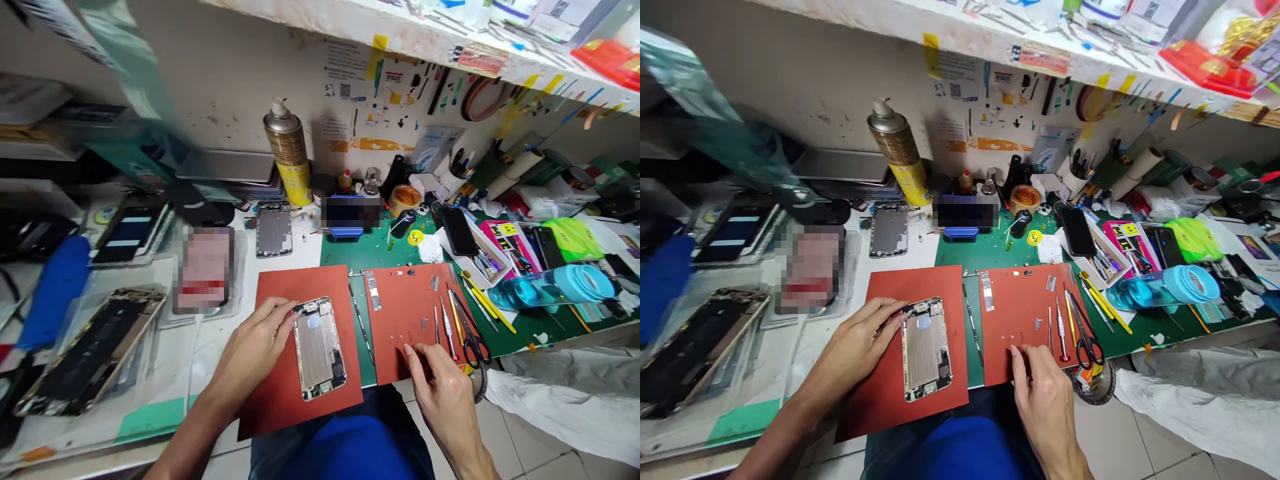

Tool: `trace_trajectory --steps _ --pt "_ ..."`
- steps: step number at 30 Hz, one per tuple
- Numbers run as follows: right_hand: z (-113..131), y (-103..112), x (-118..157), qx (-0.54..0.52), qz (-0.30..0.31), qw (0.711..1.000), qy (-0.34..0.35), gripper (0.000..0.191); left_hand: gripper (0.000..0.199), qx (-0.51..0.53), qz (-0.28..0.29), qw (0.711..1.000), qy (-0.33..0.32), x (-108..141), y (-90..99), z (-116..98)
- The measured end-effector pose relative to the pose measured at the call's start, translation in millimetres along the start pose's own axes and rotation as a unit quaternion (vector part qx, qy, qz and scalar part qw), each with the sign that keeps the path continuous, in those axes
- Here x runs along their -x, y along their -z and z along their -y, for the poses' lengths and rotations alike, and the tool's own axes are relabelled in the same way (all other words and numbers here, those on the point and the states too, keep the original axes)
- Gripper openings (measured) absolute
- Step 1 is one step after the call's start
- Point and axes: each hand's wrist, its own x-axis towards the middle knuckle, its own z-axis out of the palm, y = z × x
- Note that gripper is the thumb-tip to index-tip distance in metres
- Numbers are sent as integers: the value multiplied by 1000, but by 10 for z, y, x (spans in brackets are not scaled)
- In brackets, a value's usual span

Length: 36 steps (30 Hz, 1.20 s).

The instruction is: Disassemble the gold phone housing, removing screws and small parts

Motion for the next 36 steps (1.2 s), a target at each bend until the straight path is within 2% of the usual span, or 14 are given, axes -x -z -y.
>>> trace_trajectory --steps 11,21,25,29,31,36 --pt "39 -16 27 16 2 999 42 39 28 27 18 998 46 51 79 -129" --pt "266 -137 117 -36 23 996 73 26 22 34 5 999 36 52 79 -170" --pt "487 -207 59 -99 40 989 99 18 25 40 -10 999 26 122 39 -158" --pt "764 -450 -202 -133 89 979 125 25 26 45 -31 998 20 192 -38 -135" --pt "865 -645 -381 -81 116 979 150 26 27 48 -37 998 16 204 -66 -132" --pt "992 -1065 -725 -6 133 977 166 24 26 55 -51 997 10 188 -92 -130"
